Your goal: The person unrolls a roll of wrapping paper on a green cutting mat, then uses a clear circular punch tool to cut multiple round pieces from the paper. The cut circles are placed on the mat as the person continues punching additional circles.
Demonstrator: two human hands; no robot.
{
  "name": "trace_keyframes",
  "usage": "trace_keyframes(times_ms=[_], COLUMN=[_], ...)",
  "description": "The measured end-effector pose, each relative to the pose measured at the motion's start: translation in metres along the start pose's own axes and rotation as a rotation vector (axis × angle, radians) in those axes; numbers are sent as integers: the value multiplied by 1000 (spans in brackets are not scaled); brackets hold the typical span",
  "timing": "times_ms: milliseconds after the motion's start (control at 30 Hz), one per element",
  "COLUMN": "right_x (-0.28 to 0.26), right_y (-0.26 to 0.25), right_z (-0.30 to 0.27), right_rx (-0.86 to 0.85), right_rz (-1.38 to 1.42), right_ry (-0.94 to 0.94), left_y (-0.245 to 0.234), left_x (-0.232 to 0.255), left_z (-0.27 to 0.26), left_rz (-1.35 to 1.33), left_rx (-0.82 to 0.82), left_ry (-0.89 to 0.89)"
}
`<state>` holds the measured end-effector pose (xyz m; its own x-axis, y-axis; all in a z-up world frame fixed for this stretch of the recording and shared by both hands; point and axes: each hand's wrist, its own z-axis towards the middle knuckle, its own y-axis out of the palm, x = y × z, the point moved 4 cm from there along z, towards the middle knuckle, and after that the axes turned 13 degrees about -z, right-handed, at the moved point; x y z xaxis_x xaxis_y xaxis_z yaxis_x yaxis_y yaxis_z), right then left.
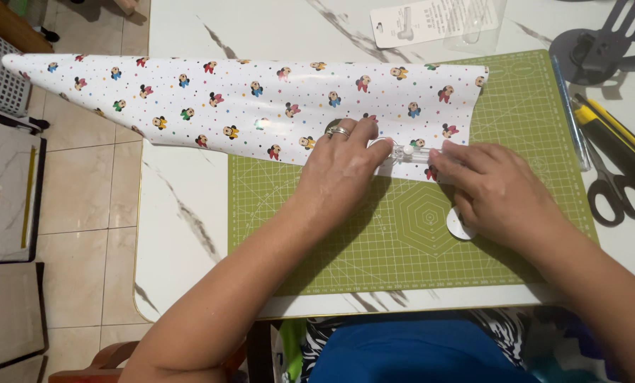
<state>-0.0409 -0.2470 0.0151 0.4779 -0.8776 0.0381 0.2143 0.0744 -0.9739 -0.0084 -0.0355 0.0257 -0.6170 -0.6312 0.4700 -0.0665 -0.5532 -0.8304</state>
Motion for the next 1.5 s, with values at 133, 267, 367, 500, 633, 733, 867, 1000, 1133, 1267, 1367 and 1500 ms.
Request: trace_keyframes(times_ms=[133,267,367,500,633,733,867,1000,1133,1267,1367,1500], right_x=[-3,-13,-25,-44,-64,-77,-89,-99,-110,-116,-120,-124], right_y=[-1,-1,-1,-2,-3,-4,-3,-3,-2,-3,-3,1], right_z=[-8,-17,-24,-30,-36,-37,-37,-35,-31,-27,-24,-19], right_rx=[-39,-70,-84,-49,-37,-23,-56,-60,-52,-45,-24,-41], right_rz=[-25,-85,-125,-157,-178,-185,-218,-206,-182,-145,-133,-106], right_ry=[15,-1,-8,-39,-41,-75,-113,-137,-172,-192,-205,-225], left_y=[-1,-1,-2,-1,1,3,4,5,5,6,5,5], left_x=[2,2,3,2,0,-1,-3,-4,-5,-5,-5,-5], left_z=[-3,-4,-7,-8,-9,-8,-8,-8,-8,-8,-8,-6], left_rz=[-3,-20,-60,-27,-30,8,26,14,1,11,-1,-8], left_rx=[16,4,37,59,80,86,79,79,94,81,81,73], left_ry=[10,5,8,33,51,52,54,54,60,69,66,62])
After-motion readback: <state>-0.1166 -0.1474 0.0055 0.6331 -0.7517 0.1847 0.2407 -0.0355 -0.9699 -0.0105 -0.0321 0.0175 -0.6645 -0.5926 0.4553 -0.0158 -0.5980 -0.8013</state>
